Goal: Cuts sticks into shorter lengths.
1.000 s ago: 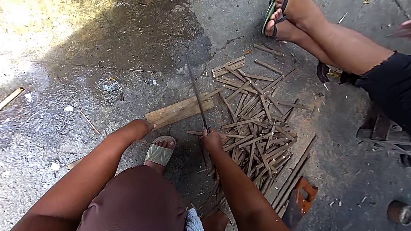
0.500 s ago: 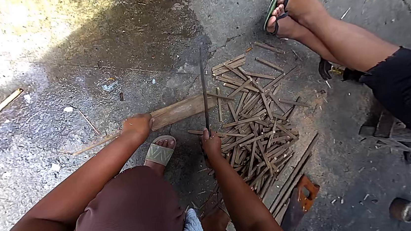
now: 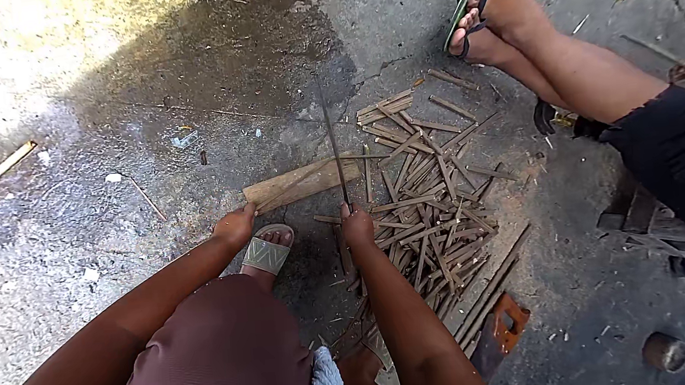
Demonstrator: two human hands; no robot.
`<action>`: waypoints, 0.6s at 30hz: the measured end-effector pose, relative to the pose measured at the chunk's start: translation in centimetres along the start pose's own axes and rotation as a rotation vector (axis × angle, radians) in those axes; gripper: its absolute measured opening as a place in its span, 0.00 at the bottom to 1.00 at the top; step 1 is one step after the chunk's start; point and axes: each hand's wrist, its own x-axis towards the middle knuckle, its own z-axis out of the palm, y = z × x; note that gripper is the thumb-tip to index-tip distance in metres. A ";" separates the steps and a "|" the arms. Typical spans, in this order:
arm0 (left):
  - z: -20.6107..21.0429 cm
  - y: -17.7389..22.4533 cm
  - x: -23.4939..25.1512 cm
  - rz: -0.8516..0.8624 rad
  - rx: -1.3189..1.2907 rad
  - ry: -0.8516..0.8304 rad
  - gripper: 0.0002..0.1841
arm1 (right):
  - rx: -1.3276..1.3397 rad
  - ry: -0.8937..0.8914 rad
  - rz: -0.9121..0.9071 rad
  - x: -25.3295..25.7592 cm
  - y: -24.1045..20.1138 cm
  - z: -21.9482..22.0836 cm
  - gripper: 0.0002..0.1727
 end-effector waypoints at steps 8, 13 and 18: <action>-0.5 0.4 -0.4 -0.006 -0.014 -0.054 0.24 | 0.011 -0.021 -0.011 0.1 0.8 -0.2 0.30; -1.0 -0.4 -0.9 0.057 -0.185 -0.108 0.28 | 0.103 0.143 -0.087 -1.3 1.3 -0.3 0.28; -2.4 0.2 -1.2 0.003 -0.346 -0.299 0.33 | 0.243 0.351 -0.201 -1.6 3.1 1.9 0.23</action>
